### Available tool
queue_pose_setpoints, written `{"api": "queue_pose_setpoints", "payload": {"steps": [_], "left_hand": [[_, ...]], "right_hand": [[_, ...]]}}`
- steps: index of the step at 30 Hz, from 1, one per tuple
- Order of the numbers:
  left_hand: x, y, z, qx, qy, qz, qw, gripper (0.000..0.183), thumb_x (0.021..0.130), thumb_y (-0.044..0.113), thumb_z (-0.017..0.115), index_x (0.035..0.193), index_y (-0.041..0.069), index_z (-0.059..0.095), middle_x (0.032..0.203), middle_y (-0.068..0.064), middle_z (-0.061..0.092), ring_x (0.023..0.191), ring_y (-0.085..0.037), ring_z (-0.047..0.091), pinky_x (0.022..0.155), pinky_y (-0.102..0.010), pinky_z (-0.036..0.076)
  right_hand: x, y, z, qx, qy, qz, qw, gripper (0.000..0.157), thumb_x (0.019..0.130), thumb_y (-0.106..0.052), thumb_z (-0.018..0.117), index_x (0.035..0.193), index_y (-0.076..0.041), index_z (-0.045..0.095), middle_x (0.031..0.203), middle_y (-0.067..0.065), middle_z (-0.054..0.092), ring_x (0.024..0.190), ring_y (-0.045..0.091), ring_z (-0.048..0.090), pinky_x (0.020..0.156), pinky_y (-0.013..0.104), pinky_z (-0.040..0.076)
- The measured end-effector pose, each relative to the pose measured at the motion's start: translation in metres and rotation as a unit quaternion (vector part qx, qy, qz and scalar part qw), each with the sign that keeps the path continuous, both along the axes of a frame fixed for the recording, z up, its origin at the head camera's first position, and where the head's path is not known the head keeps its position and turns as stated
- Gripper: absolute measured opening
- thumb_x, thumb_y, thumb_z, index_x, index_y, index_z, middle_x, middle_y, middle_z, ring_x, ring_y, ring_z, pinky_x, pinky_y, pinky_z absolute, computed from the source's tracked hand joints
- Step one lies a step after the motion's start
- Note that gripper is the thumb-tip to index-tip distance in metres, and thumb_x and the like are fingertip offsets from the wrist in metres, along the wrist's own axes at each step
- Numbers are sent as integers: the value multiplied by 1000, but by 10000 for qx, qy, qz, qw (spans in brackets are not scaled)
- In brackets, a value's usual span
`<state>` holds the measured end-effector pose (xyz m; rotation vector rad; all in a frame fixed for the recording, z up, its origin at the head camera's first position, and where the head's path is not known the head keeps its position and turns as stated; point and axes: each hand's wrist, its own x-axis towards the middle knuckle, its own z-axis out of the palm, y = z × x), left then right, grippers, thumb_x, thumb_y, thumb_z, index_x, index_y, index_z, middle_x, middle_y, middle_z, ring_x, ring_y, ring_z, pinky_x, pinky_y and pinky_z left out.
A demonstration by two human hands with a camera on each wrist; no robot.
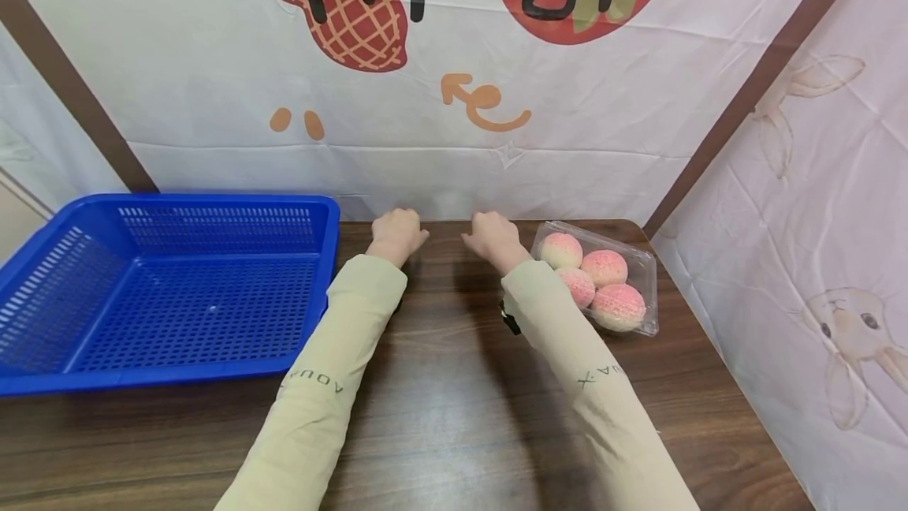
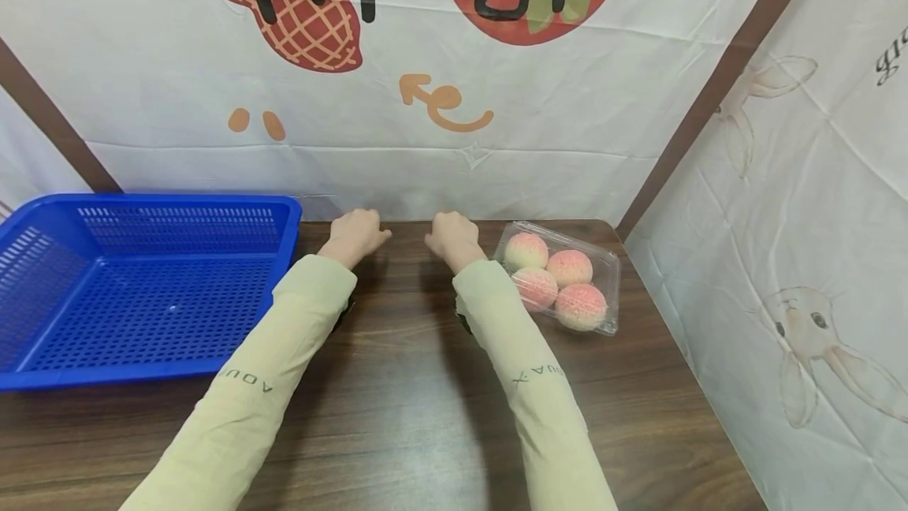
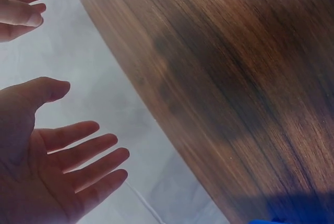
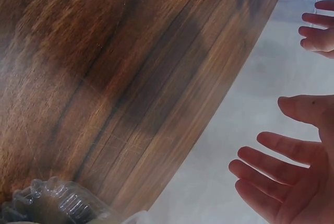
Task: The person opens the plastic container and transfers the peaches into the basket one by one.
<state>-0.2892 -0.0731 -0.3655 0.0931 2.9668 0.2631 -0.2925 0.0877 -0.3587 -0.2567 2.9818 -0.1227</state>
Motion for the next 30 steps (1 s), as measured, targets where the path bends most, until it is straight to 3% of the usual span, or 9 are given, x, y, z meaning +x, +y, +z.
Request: {"api": "queue_pose_setpoints", "payload": {"steps": [23,30], "left_hand": [[9,19,2,-152,-237,-453,9986,34,93,33,49,111,8,63,104,-12,63,86,-28,62,76,-43,50],[11,24,3,-117,-251,-572,9980,33,93,33,48,110,9,63,104,-11,63,83,-26,63,73,-42,51]], "right_hand": [[7,6,-1,218,-44,324,9992,28,91,-32,50,98,-8,61,89,8,63,72,19,59,62,38,50],[11,10,0,297,56,351,9989,28,90,-32,51,98,-7,62,96,10,64,81,23,62,66,41,51]]}}
